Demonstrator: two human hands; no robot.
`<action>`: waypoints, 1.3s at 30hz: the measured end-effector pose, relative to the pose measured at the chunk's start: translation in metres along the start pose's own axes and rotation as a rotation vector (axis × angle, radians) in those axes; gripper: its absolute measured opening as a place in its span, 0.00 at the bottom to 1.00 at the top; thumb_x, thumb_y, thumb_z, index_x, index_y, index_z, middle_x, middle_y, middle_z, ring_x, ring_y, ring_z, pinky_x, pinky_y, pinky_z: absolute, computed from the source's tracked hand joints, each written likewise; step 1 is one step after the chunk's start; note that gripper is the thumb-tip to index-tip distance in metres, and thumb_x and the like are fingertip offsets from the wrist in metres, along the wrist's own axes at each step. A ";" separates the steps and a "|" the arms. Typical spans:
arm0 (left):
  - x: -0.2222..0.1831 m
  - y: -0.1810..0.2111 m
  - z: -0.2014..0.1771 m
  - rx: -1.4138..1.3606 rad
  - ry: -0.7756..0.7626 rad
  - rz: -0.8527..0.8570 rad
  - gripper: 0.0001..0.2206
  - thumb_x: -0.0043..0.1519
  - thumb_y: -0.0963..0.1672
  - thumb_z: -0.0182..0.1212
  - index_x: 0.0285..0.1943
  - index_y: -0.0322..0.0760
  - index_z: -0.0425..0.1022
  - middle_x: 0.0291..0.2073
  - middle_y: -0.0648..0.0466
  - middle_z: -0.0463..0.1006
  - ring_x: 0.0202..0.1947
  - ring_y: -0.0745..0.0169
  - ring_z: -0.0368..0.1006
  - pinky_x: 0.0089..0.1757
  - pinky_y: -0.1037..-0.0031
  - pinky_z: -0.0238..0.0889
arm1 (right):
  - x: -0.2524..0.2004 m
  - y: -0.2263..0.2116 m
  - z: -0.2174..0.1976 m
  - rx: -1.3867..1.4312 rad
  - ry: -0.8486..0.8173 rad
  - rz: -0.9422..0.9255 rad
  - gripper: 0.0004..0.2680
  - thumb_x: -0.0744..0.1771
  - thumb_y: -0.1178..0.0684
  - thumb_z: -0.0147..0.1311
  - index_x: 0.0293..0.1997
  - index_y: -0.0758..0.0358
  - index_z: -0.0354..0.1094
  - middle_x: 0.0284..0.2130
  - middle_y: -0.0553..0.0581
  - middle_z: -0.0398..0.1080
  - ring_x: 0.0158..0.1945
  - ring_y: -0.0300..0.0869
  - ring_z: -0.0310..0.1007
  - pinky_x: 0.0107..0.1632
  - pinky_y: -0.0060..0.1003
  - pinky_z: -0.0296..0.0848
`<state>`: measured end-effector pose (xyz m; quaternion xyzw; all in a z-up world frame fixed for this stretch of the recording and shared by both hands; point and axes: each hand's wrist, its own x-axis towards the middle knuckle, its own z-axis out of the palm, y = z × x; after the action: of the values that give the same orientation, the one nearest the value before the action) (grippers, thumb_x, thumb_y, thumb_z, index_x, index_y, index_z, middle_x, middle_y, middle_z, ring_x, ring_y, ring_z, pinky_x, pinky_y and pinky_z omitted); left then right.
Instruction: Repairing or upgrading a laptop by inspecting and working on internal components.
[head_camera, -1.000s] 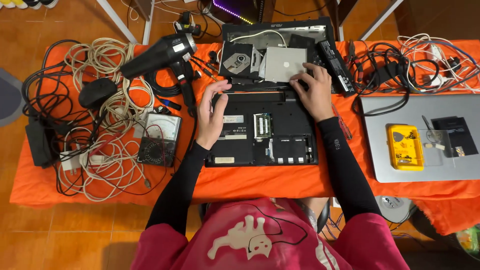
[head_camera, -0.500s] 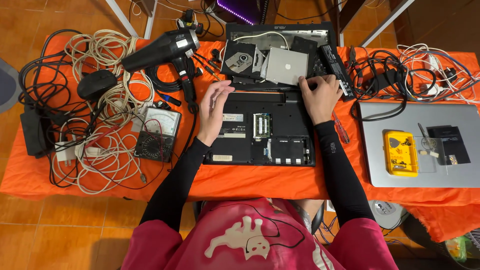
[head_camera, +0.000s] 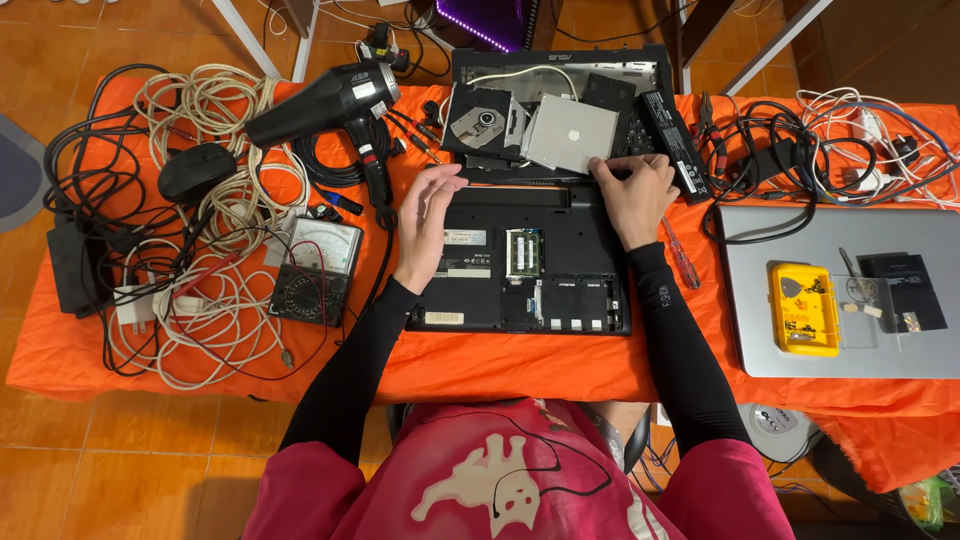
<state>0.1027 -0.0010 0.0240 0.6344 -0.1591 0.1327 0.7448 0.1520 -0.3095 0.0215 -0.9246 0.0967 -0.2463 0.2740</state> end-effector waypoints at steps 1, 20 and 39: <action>0.000 0.000 0.000 0.002 -0.004 0.002 0.14 0.71 0.44 0.50 0.60 0.30 0.72 0.49 0.47 0.79 0.58 0.59 0.74 0.61 0.69 0.62 | 0.002 0.003 0.003 0.016 0.003 0.016 0.14 0.64 0.37 0.65 0.36 0.57 0.81 0.45 0.54 0.64 0.55 0.48 0.59 0.57 0.49 0.50; 0.000 0.001 0.000 0.034 -0.002 -0.022 0.14 0.71 0.44 0.48 0.60 0.31 0.72 0.48 0.49 0.79 0.57 0.60 0.73 0.61 0.69 0.62 | 0.002 0.018 0.008 -0.019 0.074 -0.011 0.09 0.63 0.43 0.64 0.36 0.56 0.81 0.46 0.55 0.65 0.55 0.50 0.60 0.58 0.51 0.51; 0.003 0.004 -0.001 0.099 -0.006 0.016 0.14 0.72 0.45 0.48 0.60 0.31 0.72 0.46 0.50 0.80 0.55 0.62 0.74 0.58 0.72 0.63 | -0.003 0.005 -0.001 0.086 0.196 -0.153 0.10 0.68 0.46 0.61 0.45 0.61 0.76 0.35 0.52 0.71 0.44 0.45 0.65 0.54 0.41 0.55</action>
<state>0.1036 0.0009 0.0286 0.6697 -0.1594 0.1445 0.7108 0.1488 -0.3136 0.0187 -0.8883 0.0413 -0.3596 0.2828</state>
